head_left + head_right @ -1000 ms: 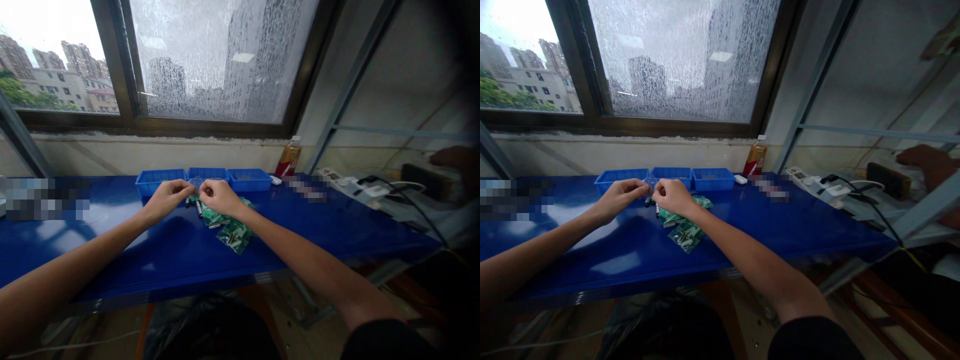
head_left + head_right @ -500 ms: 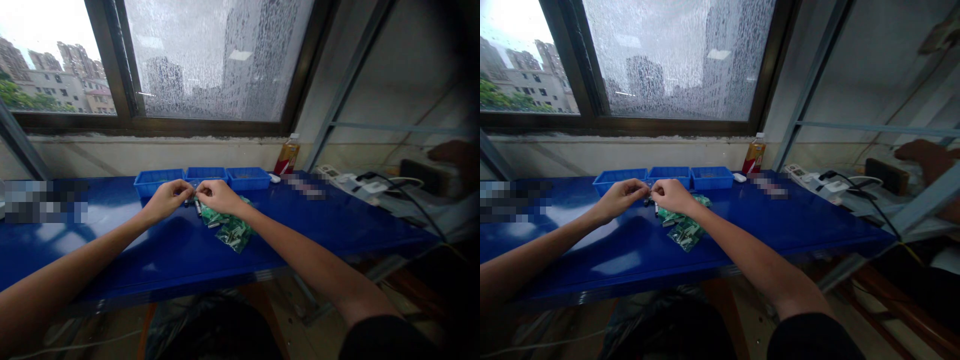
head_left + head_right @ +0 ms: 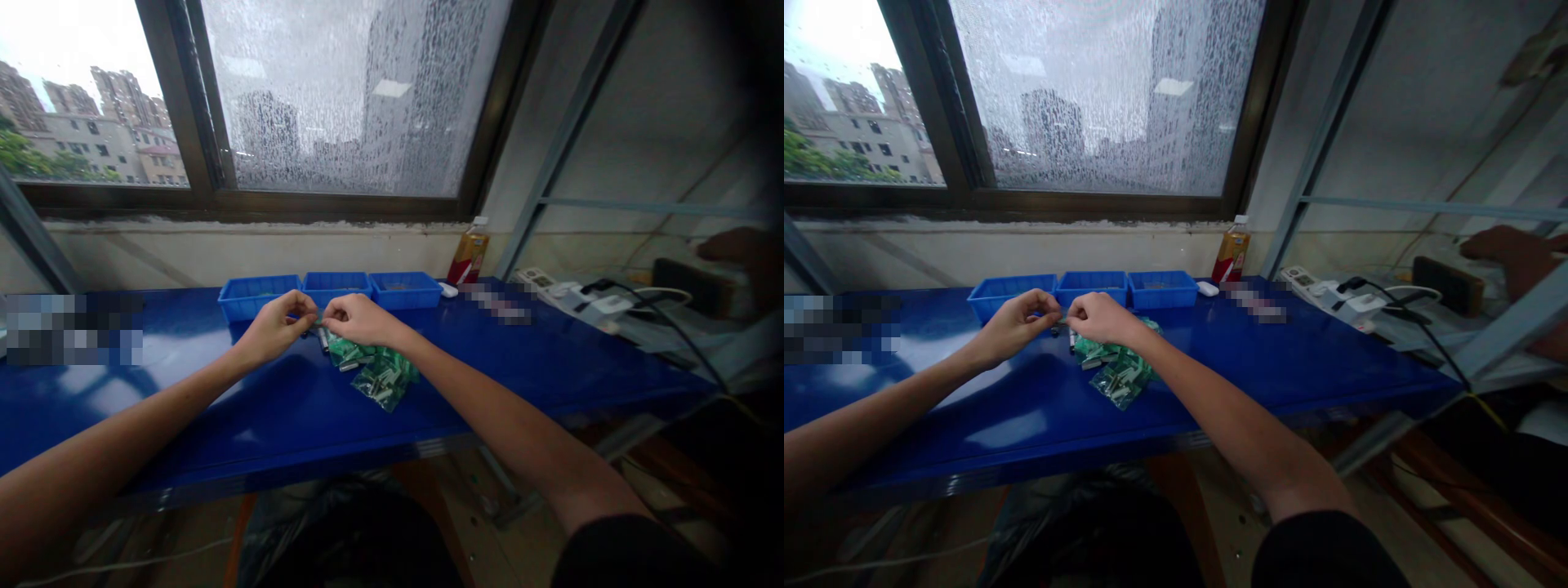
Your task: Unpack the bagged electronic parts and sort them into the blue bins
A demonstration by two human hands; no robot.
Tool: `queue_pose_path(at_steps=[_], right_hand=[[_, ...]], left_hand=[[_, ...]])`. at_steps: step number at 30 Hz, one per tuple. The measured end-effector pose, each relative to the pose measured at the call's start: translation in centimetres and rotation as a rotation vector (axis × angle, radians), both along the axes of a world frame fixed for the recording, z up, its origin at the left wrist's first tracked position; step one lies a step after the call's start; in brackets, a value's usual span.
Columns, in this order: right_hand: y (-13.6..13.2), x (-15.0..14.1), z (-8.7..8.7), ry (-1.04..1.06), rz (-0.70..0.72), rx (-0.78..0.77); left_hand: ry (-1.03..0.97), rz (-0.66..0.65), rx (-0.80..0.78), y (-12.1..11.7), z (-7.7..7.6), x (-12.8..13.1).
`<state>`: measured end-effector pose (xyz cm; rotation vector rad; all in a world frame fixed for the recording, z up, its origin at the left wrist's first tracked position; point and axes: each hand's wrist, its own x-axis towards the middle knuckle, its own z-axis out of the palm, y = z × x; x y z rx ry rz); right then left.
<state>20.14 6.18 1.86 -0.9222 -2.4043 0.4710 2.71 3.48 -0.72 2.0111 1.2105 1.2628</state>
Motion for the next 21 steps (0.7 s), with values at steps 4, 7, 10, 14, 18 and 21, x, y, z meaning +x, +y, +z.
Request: queue_pose_path(at_steps=[4, 7, 10, 14, 18, 21], right_hand=[[-0.15, 0.03, 0.11, -0.058, 0.011, -0.004], [-0.27, 0.08, 0.29, -0.024, -0.008, 0.022], [-0.22, 0.06, 0.3, 0.053, -0.035, 0.041], [0.1, -0.11, 0.02, 0.14, -0.063, 0.044], [0.13, -0.31, -0.23, 0.171, -0.043, 0.028], [-0.14, -0.47, -0.29, 0.162, -0.028, 0.052]], left_hand=[[-0.121, -0.021, -0.02, -0.04, 0.21, 0.17], [-0.216, -0.023, -0.14, -0.17, 0.4, 0.22], [-0.282, -0.089, -0.341, -0.46, 0.38, 0.41], [-0.457, -0.151, -0.478, -0.85, 0.14, 0.81], [-0.44, -0.094, -0.417, -0.93, 0.14, 0.93], [-0.37, -0.052, -0.398, -0.94, 0.25, 1.0]])
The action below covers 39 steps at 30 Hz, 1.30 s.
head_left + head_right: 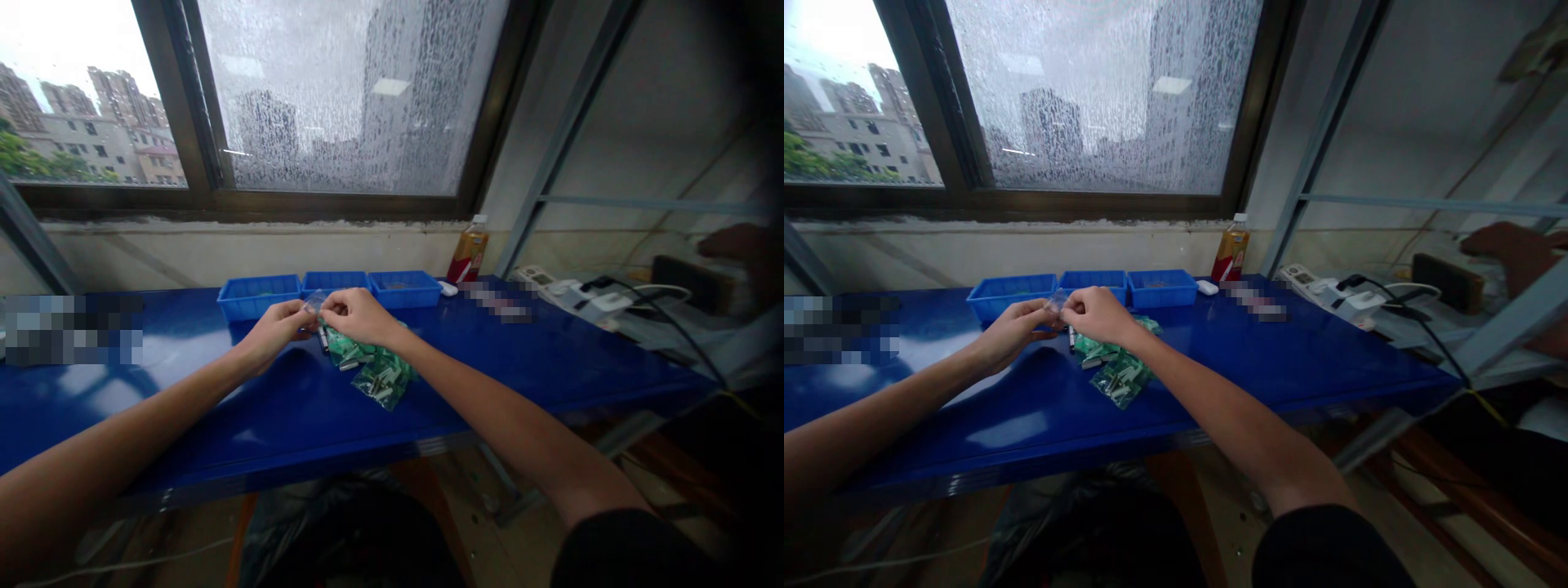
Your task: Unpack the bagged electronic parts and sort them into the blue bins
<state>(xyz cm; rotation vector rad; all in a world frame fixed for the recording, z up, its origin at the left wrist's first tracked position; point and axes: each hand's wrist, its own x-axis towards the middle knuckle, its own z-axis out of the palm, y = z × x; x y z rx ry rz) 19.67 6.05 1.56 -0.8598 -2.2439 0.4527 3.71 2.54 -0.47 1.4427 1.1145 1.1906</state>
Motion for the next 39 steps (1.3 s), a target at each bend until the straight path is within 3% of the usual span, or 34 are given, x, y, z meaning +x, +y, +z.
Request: queue_pose_path(at_steps=[8, 13, 20, 29, 35, 39], right_hand=[[-0.2, -0.1, 0.0, 0.015, -0.048, 0.019], [0.2, 0.1, 0.1, 0.036, -0.095, 0.002], [0.7, 0.5, 0.4, 0.139, 0.056, -0.106], [0.9, 0.6, 0.4, 0.162, 0.025, -0.196], [0.3, 0.6, 0.7, 0.032, 0.024, -0.046], [0.1, 0.9, 1.3, -0.007, 0.003, -0.043]], left_hand=[[-0.021, 0.003, -0.045, 0.0, 0.2, 0.3], [-0.001, 0.021, 0.011, 0.3, 0.2, 0.2], [0.189, -0.052, 0.178, -0.1, 0.5, 0.1], [0.154, -0.004, 0.218, 0.3, -0.1, -0.2], [0.354, -0.032, 0.315, 0.4, -0.3, -0.5], [0.384, -0.017, 0.353, 0.4, -0.5, -0.4]])
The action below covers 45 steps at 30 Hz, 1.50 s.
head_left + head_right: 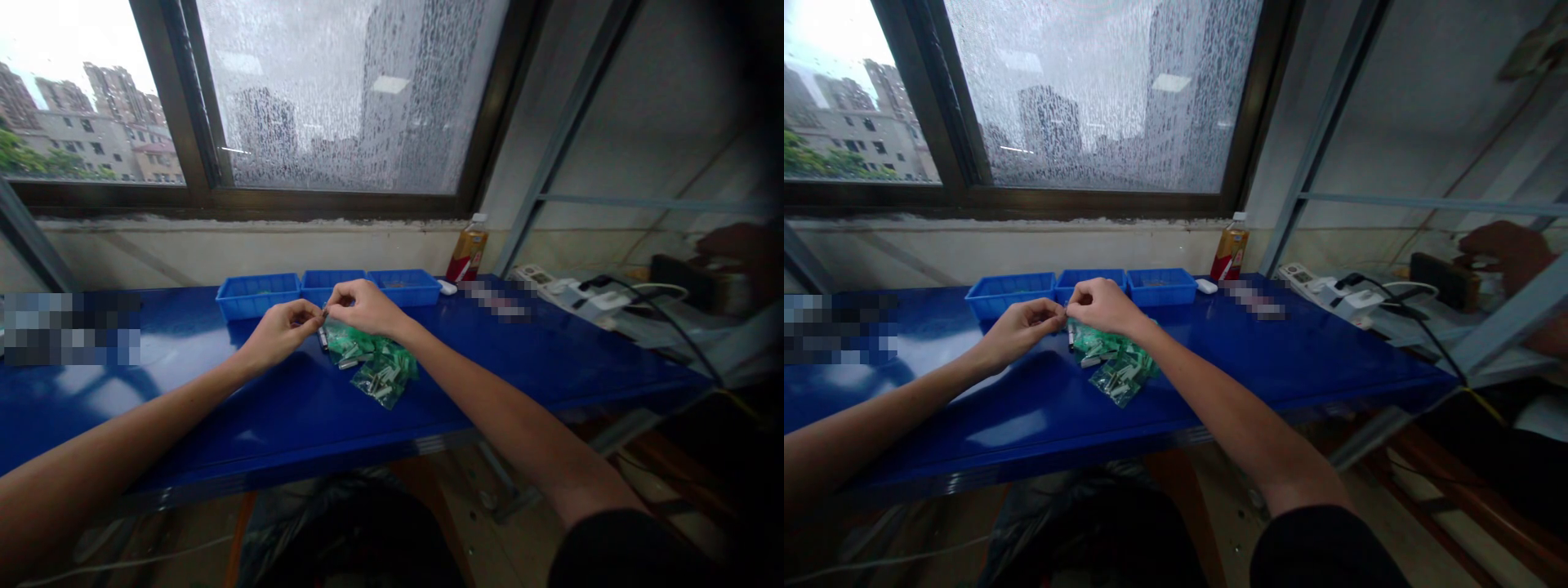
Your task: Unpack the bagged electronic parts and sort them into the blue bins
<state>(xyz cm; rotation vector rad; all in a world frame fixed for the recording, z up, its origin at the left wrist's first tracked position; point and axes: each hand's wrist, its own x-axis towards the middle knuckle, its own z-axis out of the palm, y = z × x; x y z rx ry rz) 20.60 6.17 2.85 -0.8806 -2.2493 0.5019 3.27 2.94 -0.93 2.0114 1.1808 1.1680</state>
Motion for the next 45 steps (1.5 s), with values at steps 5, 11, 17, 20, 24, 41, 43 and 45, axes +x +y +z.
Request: queue_pose_path(at_steps=[5, 11, 17, 20, 24, 41, 43, 45], right_hand=[[-0.3, 0.1, 0.5, -0.019, -0.037, -0.085], [-0.1, 0.2, 0.1, 0.159, 0.104, -0.547], [0.1, -0.1, -0.3, 0.224, 0.053, -0.397], [0.2, -0.1, -0.3, 0.118, 0.049, -0.286], [0.4, 0.0, -0.4, 0.016, 0.019, -0.166], [0.4, -0.5, -1.3, -0.012, -0.017, -0.028], [0.5, -0.6, -1.5, 0.021, -0.022, -0.022], [0.6, -0.7, -1.6, 0.04, -0.031, -0.019]], left_hand=[[0.07, 0.051, 0.076, -0.5, 0.0, 0.4], [0.094, 0.065, 0.076, -0.7, 0.3, 0.3], [-0.097, 0.086, -0.04, -0.2, 0.6, 0.1], [-0.121, 0.081, -0.072, -0.4, 0.6, 0.3], [-0.1, 0.065, -0.066, -0.5, 0.7, 0.4], [-0.08, 0.02, -0.083, -0.1, 0.8, 0.1], [-0.076, 0.02, -0.095, 0.0, 0.7, 0.0], [-0.06, 0.012, -0.113, 0.1, 0.5, -0.1]])
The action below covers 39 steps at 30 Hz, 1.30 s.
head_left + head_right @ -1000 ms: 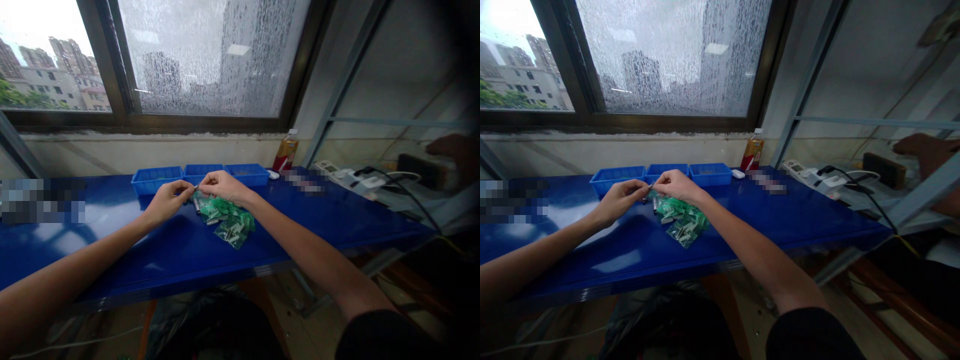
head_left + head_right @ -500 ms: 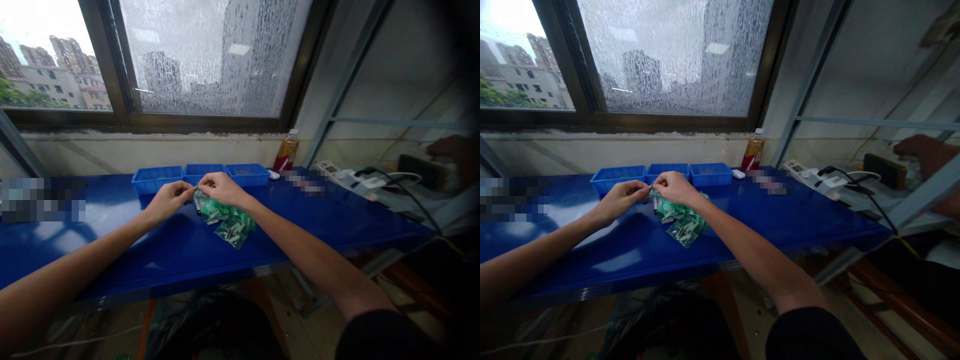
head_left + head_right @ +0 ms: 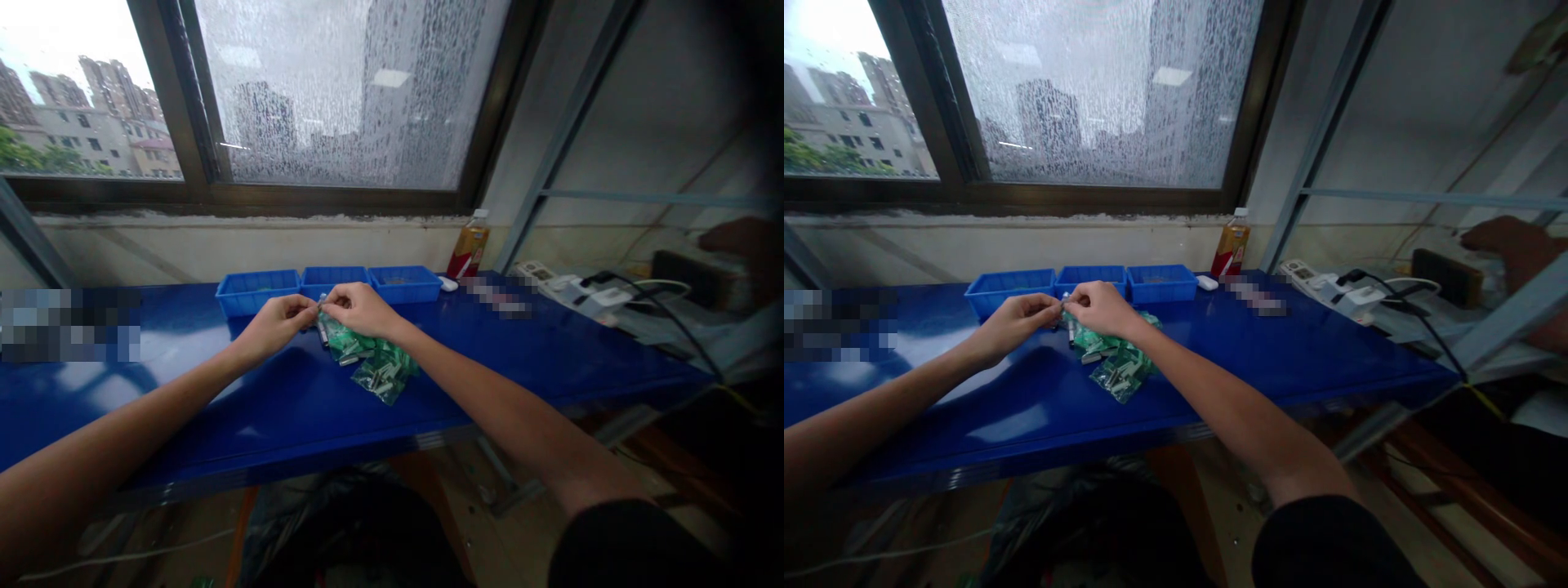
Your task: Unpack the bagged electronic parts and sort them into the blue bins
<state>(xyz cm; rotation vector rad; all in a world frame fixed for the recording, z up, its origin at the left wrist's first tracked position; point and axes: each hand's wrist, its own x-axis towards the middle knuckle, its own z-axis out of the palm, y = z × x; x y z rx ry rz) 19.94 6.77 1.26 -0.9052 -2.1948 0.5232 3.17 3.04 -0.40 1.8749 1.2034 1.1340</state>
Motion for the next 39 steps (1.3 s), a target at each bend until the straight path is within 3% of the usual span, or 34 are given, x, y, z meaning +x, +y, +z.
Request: queue_pose_path(at_steps=[6, 15, 28, 39], right_hand=[[0.4, 0.2, 0.2, 0.084, 0.023, -0.024], [0.5, -0.1, 0.1, 0.219, 0.099, -0.189], [0.4, -0.8, -0.7, 0.286, 0.108, -0.147], [-0.3, -0.8, -0.3, 0.271, 0.108, -0.139]], left_hand=[[-0.002, -0.03, -0.042, -0.1, -0.2, 0.1], [-0.281, 0.072, -0.029, -0.3, -0.2, 0.5], [-0.294, 0.119, 0.023, -0.3, -0.1, 0.4], [-0.229, 0.115, 0.103, -0.5, 0.4, 0.2]])
